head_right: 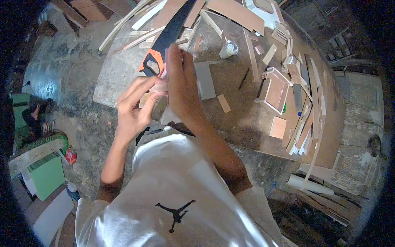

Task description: The person sands small wooden pieces with sandpaper and applies glue using a brush. They join the glued pieces to other wooden components to form a frame-like structure, repeating the process to assemble multiple parts.

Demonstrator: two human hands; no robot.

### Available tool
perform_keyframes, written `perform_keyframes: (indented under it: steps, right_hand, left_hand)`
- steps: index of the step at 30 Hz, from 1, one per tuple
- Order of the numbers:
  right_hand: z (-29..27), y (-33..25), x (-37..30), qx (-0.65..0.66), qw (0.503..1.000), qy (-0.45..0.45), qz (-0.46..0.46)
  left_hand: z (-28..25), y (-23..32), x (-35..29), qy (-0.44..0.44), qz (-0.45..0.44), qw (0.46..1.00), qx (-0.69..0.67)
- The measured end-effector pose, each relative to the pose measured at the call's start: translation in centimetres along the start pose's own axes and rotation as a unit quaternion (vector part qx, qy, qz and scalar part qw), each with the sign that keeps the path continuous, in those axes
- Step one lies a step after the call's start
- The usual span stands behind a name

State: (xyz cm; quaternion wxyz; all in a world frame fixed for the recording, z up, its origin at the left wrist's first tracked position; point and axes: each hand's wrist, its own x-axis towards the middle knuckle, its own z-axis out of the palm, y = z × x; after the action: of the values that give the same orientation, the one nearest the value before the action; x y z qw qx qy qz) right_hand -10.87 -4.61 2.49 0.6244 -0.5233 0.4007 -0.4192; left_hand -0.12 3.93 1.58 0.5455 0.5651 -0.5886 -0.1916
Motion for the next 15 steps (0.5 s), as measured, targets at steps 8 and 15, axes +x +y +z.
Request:
perform_keyframes:
  steps: [8,15]
  right_hand:
    - [-0.6,1.9,-0.2,-0.011,1.0,0.002,0.004]
    - [-0.6,3.0,1.1,-0.01,1.0,0.014,0.003]
  left_hand:
    - [0.4,-0.9,0.3,0.007,0.029,1.0,-0.002]
    - [0.5,-0.9,0.6,-0.004,0.019,1.0,0.006]
